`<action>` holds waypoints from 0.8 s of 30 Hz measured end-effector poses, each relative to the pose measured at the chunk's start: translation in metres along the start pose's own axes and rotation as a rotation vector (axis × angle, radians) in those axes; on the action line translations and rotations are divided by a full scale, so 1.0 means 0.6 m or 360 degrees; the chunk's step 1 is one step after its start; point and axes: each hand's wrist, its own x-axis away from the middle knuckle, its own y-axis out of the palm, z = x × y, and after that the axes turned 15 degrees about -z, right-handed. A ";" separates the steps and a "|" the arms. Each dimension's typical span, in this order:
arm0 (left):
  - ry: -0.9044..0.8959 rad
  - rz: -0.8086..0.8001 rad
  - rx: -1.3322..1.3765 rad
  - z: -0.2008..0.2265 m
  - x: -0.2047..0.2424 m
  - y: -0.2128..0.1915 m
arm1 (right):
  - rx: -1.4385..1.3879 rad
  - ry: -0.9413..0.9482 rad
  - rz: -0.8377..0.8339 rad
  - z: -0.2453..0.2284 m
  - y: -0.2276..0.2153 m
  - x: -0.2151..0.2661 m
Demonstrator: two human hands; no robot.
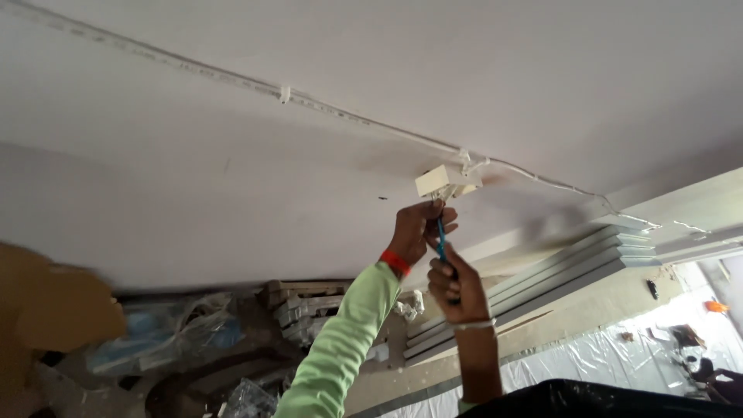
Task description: The person mounts a white electrical switch box on a wall, holding it in place while driving screws with a screwdriver. They retrieve the box and fasteners from a tool tray, use a hammer on the wall, and handle pliers and wires while securing the box to the wall.
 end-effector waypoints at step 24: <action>-0.0082 0.0021 -0.0139 0.037 0.005 -0.005 | 0.1599 -0.0337 0.0956 0.053 -0.013 -0.045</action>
